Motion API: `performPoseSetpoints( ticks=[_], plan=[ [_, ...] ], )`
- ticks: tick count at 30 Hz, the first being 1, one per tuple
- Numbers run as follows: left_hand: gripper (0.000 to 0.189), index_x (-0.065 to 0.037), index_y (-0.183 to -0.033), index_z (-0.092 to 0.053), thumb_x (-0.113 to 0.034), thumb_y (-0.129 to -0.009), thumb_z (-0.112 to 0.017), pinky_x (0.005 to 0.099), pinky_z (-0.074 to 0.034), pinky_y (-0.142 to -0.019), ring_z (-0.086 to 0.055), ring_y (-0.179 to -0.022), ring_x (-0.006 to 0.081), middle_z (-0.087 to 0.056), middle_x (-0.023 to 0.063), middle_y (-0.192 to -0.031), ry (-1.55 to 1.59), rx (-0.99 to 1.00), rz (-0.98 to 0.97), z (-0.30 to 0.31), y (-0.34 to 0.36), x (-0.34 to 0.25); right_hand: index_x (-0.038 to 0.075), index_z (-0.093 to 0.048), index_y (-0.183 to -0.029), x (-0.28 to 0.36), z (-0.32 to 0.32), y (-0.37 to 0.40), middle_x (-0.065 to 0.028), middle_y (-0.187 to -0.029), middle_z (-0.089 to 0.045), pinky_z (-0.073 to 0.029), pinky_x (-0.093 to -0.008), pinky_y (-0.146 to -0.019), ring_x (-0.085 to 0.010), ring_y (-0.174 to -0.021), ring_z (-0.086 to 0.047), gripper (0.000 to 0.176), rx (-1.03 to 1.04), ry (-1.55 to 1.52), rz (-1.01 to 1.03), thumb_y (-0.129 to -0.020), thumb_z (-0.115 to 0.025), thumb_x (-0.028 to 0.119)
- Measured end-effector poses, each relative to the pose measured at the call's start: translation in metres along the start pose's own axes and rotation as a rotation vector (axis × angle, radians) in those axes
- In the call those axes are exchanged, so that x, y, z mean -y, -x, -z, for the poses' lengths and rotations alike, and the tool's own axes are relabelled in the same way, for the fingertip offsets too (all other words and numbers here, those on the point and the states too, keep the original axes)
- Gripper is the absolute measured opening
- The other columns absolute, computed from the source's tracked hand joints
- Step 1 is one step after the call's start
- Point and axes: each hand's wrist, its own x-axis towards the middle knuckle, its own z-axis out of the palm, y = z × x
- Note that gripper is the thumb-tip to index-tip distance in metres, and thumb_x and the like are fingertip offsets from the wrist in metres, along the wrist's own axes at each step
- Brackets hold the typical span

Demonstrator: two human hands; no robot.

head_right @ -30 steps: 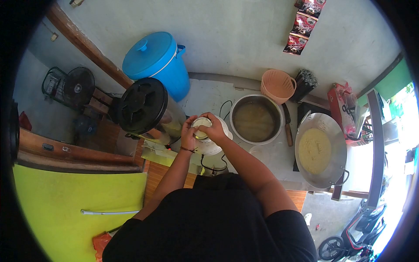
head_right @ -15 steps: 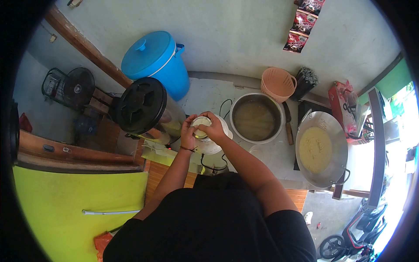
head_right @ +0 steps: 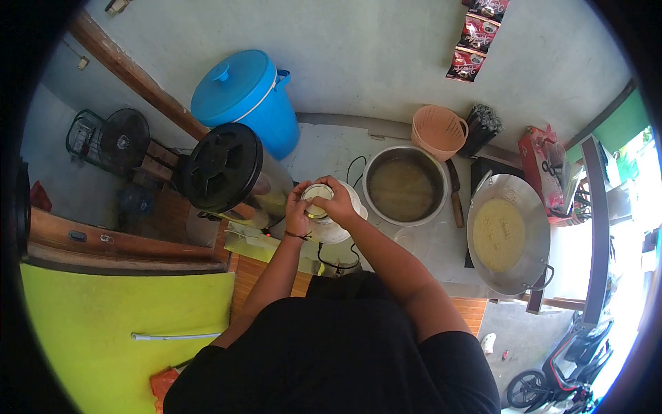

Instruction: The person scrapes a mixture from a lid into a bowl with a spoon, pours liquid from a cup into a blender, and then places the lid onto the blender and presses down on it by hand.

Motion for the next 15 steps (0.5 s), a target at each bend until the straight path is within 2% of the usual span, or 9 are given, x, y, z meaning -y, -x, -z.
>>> performPoseSetpoints(
  ticks=[15],
  plan=[
    [0.045, 0.002, -0.124, -0.048, 0.0, -0.079, -0.05, 0.0324, -0.04, -0.099, -0.051, -0.113, 0.0205, -0.051, 0.0112, -0.123, -0.006, 0.009, -0.007, 0.0007, -0.0004, 0.001, 0.004, -0.057, -0.104, 0.0, -0.0003, 0.0001, -0.0077, -0.099, -0.061, -0.045, -0.0302, -0.085, -0.0173, -0.093, -0.057, 0.039, -0.008, 0.014, -0.005, -0.067, -0.068, 0.009]
  ],
)
